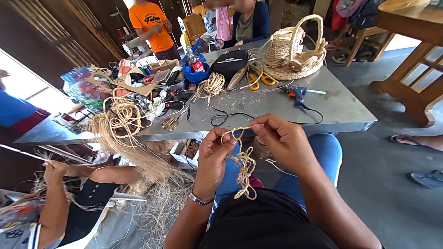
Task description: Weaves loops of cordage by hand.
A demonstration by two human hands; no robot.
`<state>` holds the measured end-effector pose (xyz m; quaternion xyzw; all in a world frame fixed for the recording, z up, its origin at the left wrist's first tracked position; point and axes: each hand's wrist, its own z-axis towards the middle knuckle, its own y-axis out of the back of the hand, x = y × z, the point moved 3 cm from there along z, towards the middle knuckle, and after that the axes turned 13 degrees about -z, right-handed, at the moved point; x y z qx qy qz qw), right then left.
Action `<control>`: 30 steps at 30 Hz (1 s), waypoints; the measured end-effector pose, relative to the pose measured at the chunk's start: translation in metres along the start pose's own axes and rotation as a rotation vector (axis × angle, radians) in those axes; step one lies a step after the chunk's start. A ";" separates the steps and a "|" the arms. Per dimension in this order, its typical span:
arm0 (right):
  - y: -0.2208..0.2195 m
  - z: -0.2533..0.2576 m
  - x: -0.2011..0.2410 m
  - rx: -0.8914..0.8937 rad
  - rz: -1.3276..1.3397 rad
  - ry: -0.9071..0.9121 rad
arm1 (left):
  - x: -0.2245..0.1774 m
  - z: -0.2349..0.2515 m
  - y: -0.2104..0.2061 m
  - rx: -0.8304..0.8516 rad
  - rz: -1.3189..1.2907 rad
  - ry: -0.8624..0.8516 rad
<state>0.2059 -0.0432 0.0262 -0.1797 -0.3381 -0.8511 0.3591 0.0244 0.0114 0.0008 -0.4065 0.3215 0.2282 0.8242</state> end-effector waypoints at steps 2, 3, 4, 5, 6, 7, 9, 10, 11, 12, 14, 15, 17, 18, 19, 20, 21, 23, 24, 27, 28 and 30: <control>-0.001 0.001 0.000 0.037 -0.015 0.032 | -0.002 0.001 -0.001 -0.010 0.000 -0.002; -0.002 0.001 0.001 0.052 -0.018 0.035 | -0.003 0.000 -0.001 -0.017 -0.011 0.005; -0.004 0.001 0.001 0.052 -0.019 0.030 | -0.004 -0.001 0.000 -0.022 -0.023 0.017; -0.004 0.001 0.001 0.047 -0.021 0.024 | -0.004 -0.001 0.000 -0.028 -0.038 0.030; -0.004 0.001 0.001 0.045 -0.024 0.016 | -0.004 0.000 0.001 -0.026 -0.056 0.039; -0.003 0.001 0.002 0.046 -0.026 0.006 | -0.004 0.000 0.002 -0.029 -0.073 0.043; -0.001 0.000 0.004 0.030 -0.014 -0.035 | -0.006 0.001 0.003 -0.033 -0.114 0.039; 0.001 -0.001 0.005 0.017 0.000 -0.060 | -0.007 0.002 0.003 -0.034 -0.136 0.039; 0.002 -0.003 0.006 0.011 0.016 -0.076 | -0.008 0.001 0.002 -0.033 -0.160 0.042; 0.002 -0.006 0.007 0.016 0.028 -0.082 | -0.009 0.000 0.001 -0.035 -0.186 0.043; 0.000 -0.010 0.006 0.043 0.054 -0.069 | -0.013 0.000 -0.001 -0.042 -0.230 0.033; -0.002 -0.012 0.006 0.065 0.070 -0.055 | -0.016 0.001 -0.001 -0.034 -0.238 0.021; -0.006 -0.015 0.005 0.119 0.083 -0.005 | -0.020 0.003 -0.002 0.021 -0.197 -0.021; -0.007 -0.015 0.006 0.149 0.076 0.025 | -0.022 0.003 -0.003 0.054 -0.148 -0.041; -0.008 -0.014 0.007 0.176 0.065 0.055 | -0.023 0.003 -0.005 0.091 -0.089 -0.061; -0.008 -0.012 0.008 0.206 0.053 0.083 | -0.025 0.003 -0.007 0.121 -0.027 -0.085; -0.008 -0.011 0.010 0.236 0.049 0.108 | -0.025 0.001 -0.009 0.130 0.029 -0.108; -0.007 -0.007 0.016 0.267 0.065 0.126 | -0.025 -0.002 -0.010 0.139 0.102 -0.142; -0.006 -0.005 0.019 0.263 0.073 0.126 | -0.025 -0.003 -0.011 0.142 0.125 -0.156; -0.003 -0.002 0.023 0.205 0.115 0.073 | -0.025 -0.005 -0.012 0.167 0.154 -0.180; -0.002 -0.001 0.023 0.191 0.143 0.048 | -0.026 -0.005 -0.013 0.172 0.157 -0.186; -0.002 0.000 0.024 0.203 0.211 0.000 | -0.026 -0.006 -0.013 0.178 0.161 -0.190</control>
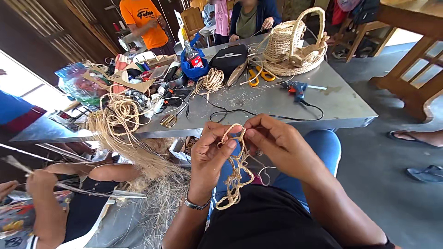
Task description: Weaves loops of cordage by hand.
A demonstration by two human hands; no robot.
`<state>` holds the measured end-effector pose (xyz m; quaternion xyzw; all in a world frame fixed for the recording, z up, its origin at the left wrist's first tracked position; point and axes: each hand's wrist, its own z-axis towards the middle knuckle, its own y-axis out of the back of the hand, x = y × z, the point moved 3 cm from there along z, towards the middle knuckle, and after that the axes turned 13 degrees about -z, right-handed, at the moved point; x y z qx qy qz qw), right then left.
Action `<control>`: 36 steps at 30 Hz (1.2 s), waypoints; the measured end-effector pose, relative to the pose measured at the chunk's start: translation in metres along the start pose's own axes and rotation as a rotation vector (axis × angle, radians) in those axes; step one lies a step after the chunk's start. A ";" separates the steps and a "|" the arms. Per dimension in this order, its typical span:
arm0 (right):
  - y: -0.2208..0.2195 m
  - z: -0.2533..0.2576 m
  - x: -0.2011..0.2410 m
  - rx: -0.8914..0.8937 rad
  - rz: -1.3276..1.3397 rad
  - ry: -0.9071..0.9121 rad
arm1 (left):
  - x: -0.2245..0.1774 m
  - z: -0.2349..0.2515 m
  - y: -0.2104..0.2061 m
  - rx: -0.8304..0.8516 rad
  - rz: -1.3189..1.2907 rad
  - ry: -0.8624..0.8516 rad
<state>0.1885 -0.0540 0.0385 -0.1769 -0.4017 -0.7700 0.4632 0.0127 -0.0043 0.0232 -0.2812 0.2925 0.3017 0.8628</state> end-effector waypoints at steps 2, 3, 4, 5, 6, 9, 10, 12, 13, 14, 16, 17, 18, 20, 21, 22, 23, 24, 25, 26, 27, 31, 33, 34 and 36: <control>0.000 0.000 0.000 0.053 0.031 -0.020 | 0.000 0.000 -0.001 -0.004 0.003 -0.001; -0.001 0.000 -0.001 0.065 0.032 -0.028 | 0.001 -0.001 -0.001 -0.008 0.008 -0.001; -0.002 0.000 -0.002 0.069 0.043 -0.039 | 0.001 -0.001 -0.001 -0.012 0.011 0.001; -0.002 -0.001 -0.003 0.081 0.078 -0.053 | 0.002 -0.002 -0.001 -0.013 0.009 0.004; -0.003 -0.001 -0.004 0.096 0.133 -0.070 | 0.003 -0.002 -0.002 -0.010 0.007 0.007; -0.004 0.000 -0.003 0.110 0.195 -0.134 | 0.003 -0.002 -0.002 -0.002 0.001 0.028; -0.005 0.000 -0.003 0.111 0.169 -0.146 | 0.003 -0.002 -0.002 -0.004 -0.006 0.039; -0.006 0.001 -0.005 0.126 0.089 -0.152 | 0.005 -0.002 -0.002 -0.012 -0.023 0.060; -0.007 0.001 -0.006 0.124 0.034 -0.144 | 0.007 -0.001 -0.001 -0.024 -0.024 0.067; -0.007 0.002 -0.007 0.103 -0.020 -0.135 | 0.009 -0.001 0.000 -0.040 -0.031 0.069; -0.008 0.002 -0.009 0.031 -0.086 -0.109 | 0.013 -0.002 0.003 -0.067 -0.038 0.073; -0.009 0.002 -0.009 0.000 -0.099 -0.096 | 0.014 -0.002 0.004 -0.076 -0.042 0.073; -0.009 0.003 -0.009 -0.025 -0.103 -0.085 | 0.015 -0.002 0.005 -0.077 -0.047 0.074; -0.010 0.003 -0.010 -0.065 -0.089 -0.073 | 0.016 -0.001 0.006 -0.072 -0.058 0.068; -0.010 0.003 -0.010 -0.083 -0.077 -0.066 | 0.017 -0.001 0.006 -0.075 -0.062 0.066; -0.010 0.003 -0.011 -0.097 -0.066 -0.061 | 0.017 -0.001 0.006 -0.077 -0.063 0.066; -0.009 0.003 -0.011 -0.108 -0.056 -0.057 | 0.017 -0.001 0.005 -0.077 -0.064 0.065; -0.009 0.003 -0.011 -0.117 -0.049 -0.055 | 0.017 0.000 0.004 -0.074 -0.060 0.063; -0.008 0.003 -0.011 -0.134 -0.048 -0.049 | 0.017 0.001 0.003 -0.067 -0.055 0.059; -0.006 0.003 -0.011 -0.151 -0.051 -0.040 | 0.018 0.001 0.002 -0.057 -0.052 0.054; -0.005 0.002 -0.011 -0.163 -0.052 -0.031 | 0.018 0.001 0.001 -0.053 -0.051 0.049; -0.004 -0.002 -0.011 -0.177 -0.016 -0.024 | 0.018 0.000 0.000 -0.058 -0.034 0.027; -0.006 -0.003 -0.012 -0.178 0.014 -0.073 | 0.017 -0.001 0.000 -0.064 -0.024 0.013; -0.007 -0.003 -0.012 -0.183 0.021 -0.081 | 0.016 -0.002 0.000 -0.064 -0.020 0.010; -0.007 -0.003 -0.012 -0.200 0.029 -0.062 | 0.016 -0.002 0.001 -0.071 -0.036 0.006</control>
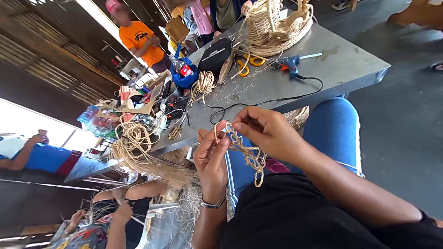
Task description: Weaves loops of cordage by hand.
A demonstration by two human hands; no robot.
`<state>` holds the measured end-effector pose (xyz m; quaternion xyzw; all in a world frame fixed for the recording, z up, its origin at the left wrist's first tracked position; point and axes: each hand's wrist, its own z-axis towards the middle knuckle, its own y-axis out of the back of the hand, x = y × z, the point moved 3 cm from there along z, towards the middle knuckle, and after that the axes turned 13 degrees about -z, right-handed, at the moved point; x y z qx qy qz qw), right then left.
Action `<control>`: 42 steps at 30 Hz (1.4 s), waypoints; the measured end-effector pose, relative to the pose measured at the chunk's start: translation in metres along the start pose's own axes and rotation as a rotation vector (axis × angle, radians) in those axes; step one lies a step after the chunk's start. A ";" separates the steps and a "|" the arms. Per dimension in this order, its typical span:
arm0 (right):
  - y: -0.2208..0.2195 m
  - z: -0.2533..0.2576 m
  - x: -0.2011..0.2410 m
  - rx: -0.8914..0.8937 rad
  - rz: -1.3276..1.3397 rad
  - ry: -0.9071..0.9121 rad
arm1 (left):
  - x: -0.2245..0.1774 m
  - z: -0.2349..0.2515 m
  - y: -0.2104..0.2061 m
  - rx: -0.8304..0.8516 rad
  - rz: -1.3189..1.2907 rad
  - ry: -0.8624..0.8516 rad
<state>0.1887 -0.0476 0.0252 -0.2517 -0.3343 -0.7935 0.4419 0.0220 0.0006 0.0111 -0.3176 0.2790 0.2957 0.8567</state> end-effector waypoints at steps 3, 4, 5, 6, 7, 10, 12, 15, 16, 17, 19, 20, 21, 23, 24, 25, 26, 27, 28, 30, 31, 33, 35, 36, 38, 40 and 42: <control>0.000 -0.002 0.003 0.010 -0.010 0.053 | -0.002 0.001 0.004 -0.016 -0.092 0.020; 0.000 -0.003 0.004 0.015 -0.020 0.070 | -0.003 0.002 0.006 -0.028 -0.116 0.031; -0.001 -0.004 0.003 0.018 -0.035 0.084 | -0.004 0.003 0.007 -0.039 -0.126 0.036; -0.002 -0.005 0.003 0.023 -0.050 0.097 | -0.004 0.003 0.008 -0.045 -0.118 0.032; -0.003 -0.005 0.002 0.023 -0.058 0.106 | -0.005 0.003 0.008 -0.044 -0.098 0.026; -0.004 -0.007 0.000 -0.008 -0.071 0.101 | -0.003 0.001 0.007 -0.014 -0.024 0.019; -0.004 -0.008 -0.001 -0.042 -0.084 0.088 | 0.000 0.000 0.005 0.010 0.006 0.016; -0.004 -0.010 -0.003 -0.045 -0.078 0.059 | 0.001 -0.001 0.002 0.009 0.034 -0.006; -0.004 -0.010 -0.003 -0.043 -0.073 0.050 | 0.001 -0.001 0.001 0.005 0.048 -0.014; -0.003 -0.010 -0.004 -0.039 -0.071 0.043 | 0.001 -0.001 0.000 0.005 0.060 -0.024; -0.003 -0.010 -0.005 -0.034 -0.068 0.043 | 0.000 -0.002 -0.002 0.013 0.095 -0.051; -0.002 -0.009 -0.006 -0.021 -0.073 0.044 | -0.001 -0.002 -0.003 0.020 0.123 -0.066; -0.002 -0.008 -0.007 -0.006 -0.069 0.045 | -0.002 -0.002 -0.003 0.029 0.155 -0.075; 0.000 -0.006 -0.009 0.032 -0.054 0.041 | -0.003 -0.002 -0.003 0.043 0.211 -0.077; 0.001 -0.005 -0.009 0.051 -0.053 0.028 | -0.003 -0.001 -0.003 0.046 0.222 -0.072; 0.001 -0.004 -0.009 0.070 -0.057 0.017 | -0.003 -0.001 -0.002 0.051 0.224 -0.066; 0.002 -0.002 -0.008 0.092 -0.061 0.009 | -0.004 0.000 0.000 0.059 0.218 -0.060; 0.003 -0.001 -0.007 0.109 -0.059 0.004 | -0.004 0.001 0.001 0.073 0.211 -0.054; 0.004 0.000 -0.006 0.116 -0.049 0.003 | -0.004 0.002 0.002 0.083 0.201 -0.047; 0.004 0.000 -0.003 0.101 -0.025 0.000 | -0.006 0.002 0.002 0.089 0.187 -0.036; 0.004 0.000 -0.003 0.091 -0.019 0.002 | -0.007 0.002 0.002 0.083 0.192 -0.034; 0.004 0.000 -0.003 0.086 -0.011 0.013 | -0.009 0.002 0.002 0.070 0.231 -0.036; 0.005 0.001 -0.004 0.092 -0.006 0.031 | -0.011 0.002 0.002 0.072 0.273 -0.043; 0.006 0.001 -0.005 0.100 -0.005 0.039 | -0.012 0.003 0.002 0.077 0.282 -0.040; 0.005 0.002 -0.004 0.101 -0.017 0.063 | -0.011 0.004 0.002 0.083 0.285 -0.036; 0.005 0.002 -0.002 0.081 -0.043 0.092 | -0.009 0.005 0.003 0.093 0.274 -0.034; 0.004 0.002 0.001 0.073 -0.082 0.129 | -0.007 0.006 0.003 0.110 0.262 -0.049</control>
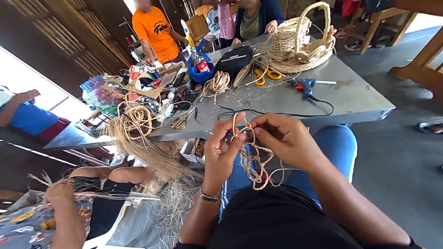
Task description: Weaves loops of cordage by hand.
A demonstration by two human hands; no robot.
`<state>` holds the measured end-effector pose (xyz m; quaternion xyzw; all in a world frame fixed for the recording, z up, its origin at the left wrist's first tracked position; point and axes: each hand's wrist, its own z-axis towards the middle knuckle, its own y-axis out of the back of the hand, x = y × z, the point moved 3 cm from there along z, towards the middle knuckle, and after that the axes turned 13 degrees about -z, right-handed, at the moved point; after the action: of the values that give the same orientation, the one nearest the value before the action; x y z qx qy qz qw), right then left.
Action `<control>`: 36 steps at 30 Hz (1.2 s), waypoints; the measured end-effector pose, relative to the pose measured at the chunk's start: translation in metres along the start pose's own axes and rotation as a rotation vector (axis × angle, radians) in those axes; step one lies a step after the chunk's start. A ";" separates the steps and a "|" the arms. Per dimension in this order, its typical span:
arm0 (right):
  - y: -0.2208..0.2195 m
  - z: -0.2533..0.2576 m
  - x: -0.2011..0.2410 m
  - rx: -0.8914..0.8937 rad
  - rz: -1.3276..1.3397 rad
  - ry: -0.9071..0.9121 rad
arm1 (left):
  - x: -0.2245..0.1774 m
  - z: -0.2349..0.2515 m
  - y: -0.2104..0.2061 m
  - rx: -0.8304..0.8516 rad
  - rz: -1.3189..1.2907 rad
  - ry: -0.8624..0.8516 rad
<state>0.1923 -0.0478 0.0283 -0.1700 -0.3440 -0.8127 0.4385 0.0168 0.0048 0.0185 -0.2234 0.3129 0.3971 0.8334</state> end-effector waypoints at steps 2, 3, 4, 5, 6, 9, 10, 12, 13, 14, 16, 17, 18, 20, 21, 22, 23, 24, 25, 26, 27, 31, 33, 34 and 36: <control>0.000 0.000 0.003 0.009 -0.026 0.020 | -0.001 0.000 -0.001 0.010 0.007 -0.016; 0.001 0.001 0.003 0.014 -0.029 0.021 | -0.002 0.000 0.000 0.020 0.011 -0.020; 0.002 0.001 0.004 0.018 -0.031 0.019 | -0.003 0.000 -0.001 0.027 0.014 -0.023; 0.003 0.001 0.004 0.017 -0.032 0.016 | -0.004 0.000 -0.002 0.032 0.018 -0.022; 0.003 0.001 0.004 0.011 -0.032 0.017 | -0.005 0.000 -0.003 0.033 0.025 -0.019; 0.004 0.001 0.004 -0.001 -0.011 0.027 | -0.008 0.001 -0.005 0.035 0.024 -0.020; 0.004 0.001 0.004 0.000 0.002 0.029 | -0.008 0.001 -0.005 0.035 0.017 -0.022; 0.006 0.001 0.003 0.005 0.021 0.020 | -0.010 0.000 -0.004 0.036 0.010 -0.025; 0.006 0.001 0.003 0.009 0.023 0.015 | -0.011 0.000 -0.003 0.035 -0.002 -0.029; 0.006 0.001 0.003 0.013 0.016 0.009 | -0.011 -0.001 -0.003 0.026 -0.018 -0.033; 0.006 0.000 0.002 0.017 0.009 0.000 | -0.012 -0.001 -0.003 0.004 -0.045 -0.024; 0.006 0.000 0.002 0.018 0.011 -0.005 | -0.013 -0.001 -0.003 -0.007 -0.053 -0.018; 0.006 0.000 0.002 0.021 0.013 -0.009 | -0.013 -0.001 -0.003 -0.015 -0.053 -0.012; 0.005 0.001 0.002 0.027 0.026 -0.025 | -0.012 -0.001 -0.002 -0.033 -0.023 -0.002; 0.005 0.001 0.002 0.027 0.033 -0.032 | -0.012 -0.001 -0.001 -0.037 0.004 -0.001; 0.004 0.001 0.002 0.027 0.037 -0.038 | -0.012 0.000 -0.001 -0.039 0.035 -0.006; 0.004 0.001 0.003 0.025 0.038 -0.039 | -0.012 0.000 -0.001 -0.040 0.064 -0.015; 0.004 0.002 0.003 0.019 0.037 -0.040 | -0.013 0.001 -0.002 -0.041 0.091 -0.025; 0.003 0.002 0.003 0.011 0.038 -0.039 | -0.013 0.001 -0.003 -0.041 0.109 -0.037; 0.003 0.002 0.003 0.003 0.041 -0.039 | -0.013 0.001 -0.003 -0.038 0.121 -0.046; 0.003 0.002 0.004 -0.010 0.043 -0.038 | -0.013 0.002 -0.004 -0.031 0.128 -0.055; 0.008 0.001 0.005 -0.015 0.069 -0.027 | -0.015 0.004 -0.006 -0.019 0.139 -0.062; 0.008 0.000 0.004 -0.019 0.090 -0.044 | -0.015 0.004 -0.008 -0.024 0.137 -0.062; 0.007 0.000 0.003 -0.023 0.106 -0.057 | -0.016 0.005 -0.009 -0.024 0.131 -0.059; 0.007 0.000 0.003 -0.019 0.134 -0.088 | -0.015 0.006 -0.011 -0.021 0.110 -0.044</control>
<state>0.1969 -0.0522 0.0332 -0.2325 -0.3433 -0.7763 0.4748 0.0201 -0.0054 0.0348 -0.2058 0.3020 0.4505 0.8146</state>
